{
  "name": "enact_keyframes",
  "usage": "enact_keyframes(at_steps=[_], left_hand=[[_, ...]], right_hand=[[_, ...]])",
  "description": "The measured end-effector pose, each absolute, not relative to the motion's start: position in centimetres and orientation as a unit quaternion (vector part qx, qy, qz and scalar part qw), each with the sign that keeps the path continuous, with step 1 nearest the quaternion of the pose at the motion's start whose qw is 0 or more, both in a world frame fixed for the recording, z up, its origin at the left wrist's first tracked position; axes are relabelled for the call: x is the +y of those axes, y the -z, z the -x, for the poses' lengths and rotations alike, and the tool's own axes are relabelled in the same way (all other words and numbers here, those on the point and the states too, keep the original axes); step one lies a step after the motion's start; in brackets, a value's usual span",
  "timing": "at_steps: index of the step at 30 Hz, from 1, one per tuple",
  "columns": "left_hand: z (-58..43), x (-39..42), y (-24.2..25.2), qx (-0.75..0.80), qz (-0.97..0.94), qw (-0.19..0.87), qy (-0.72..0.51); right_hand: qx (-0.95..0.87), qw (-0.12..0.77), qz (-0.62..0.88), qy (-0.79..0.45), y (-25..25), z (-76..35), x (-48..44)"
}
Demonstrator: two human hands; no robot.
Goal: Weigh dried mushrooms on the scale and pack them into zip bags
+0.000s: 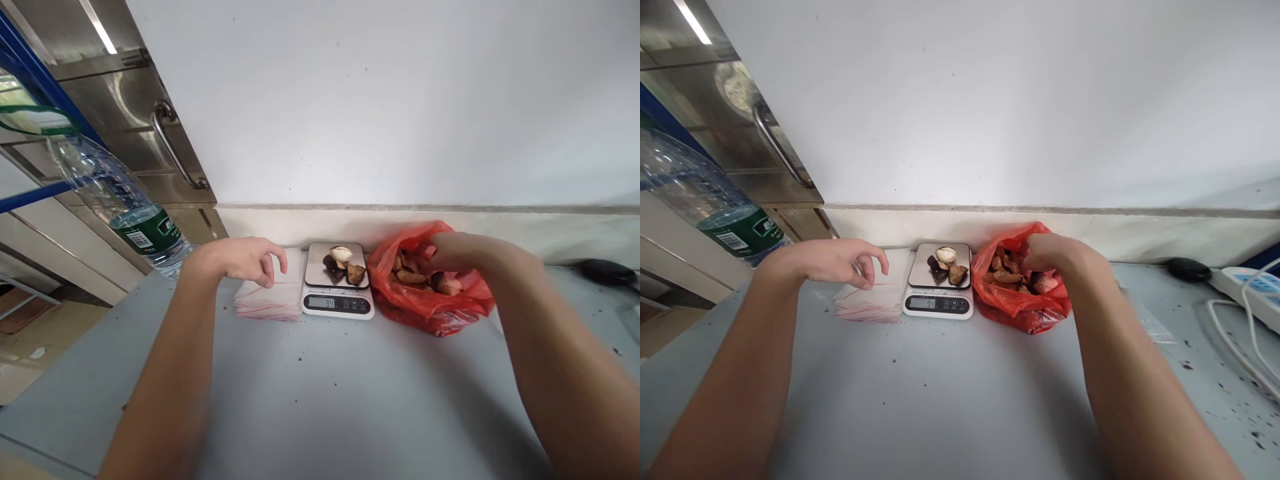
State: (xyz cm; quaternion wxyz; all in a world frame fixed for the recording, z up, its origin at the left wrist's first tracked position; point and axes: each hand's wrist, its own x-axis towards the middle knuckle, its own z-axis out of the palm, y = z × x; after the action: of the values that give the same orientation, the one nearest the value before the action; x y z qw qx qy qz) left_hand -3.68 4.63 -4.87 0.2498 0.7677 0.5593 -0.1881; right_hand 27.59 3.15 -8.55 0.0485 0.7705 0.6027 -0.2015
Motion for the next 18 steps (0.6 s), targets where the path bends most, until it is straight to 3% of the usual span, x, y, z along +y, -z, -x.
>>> enact_keyframes(at_steps=[7,14,18], left_hand=[[3.8,4.7,4.9,0.554,-0.772,0.246,0.191],[3.9,4.7,5.0,0.553,-0.776,0.240,0.187],[4.0,4.6,5.0,0.547,-0.779,0.247,0.182]], right_hand=[[0.608,0.023,-0.783,0.126,8.1,-27.4,3.1],[0.608,-0.018,-0.780,0.146,6.9,-27.9,3.2],[0.608,0.008,-0.777,0.162,7.9,-27.7,3.0]])
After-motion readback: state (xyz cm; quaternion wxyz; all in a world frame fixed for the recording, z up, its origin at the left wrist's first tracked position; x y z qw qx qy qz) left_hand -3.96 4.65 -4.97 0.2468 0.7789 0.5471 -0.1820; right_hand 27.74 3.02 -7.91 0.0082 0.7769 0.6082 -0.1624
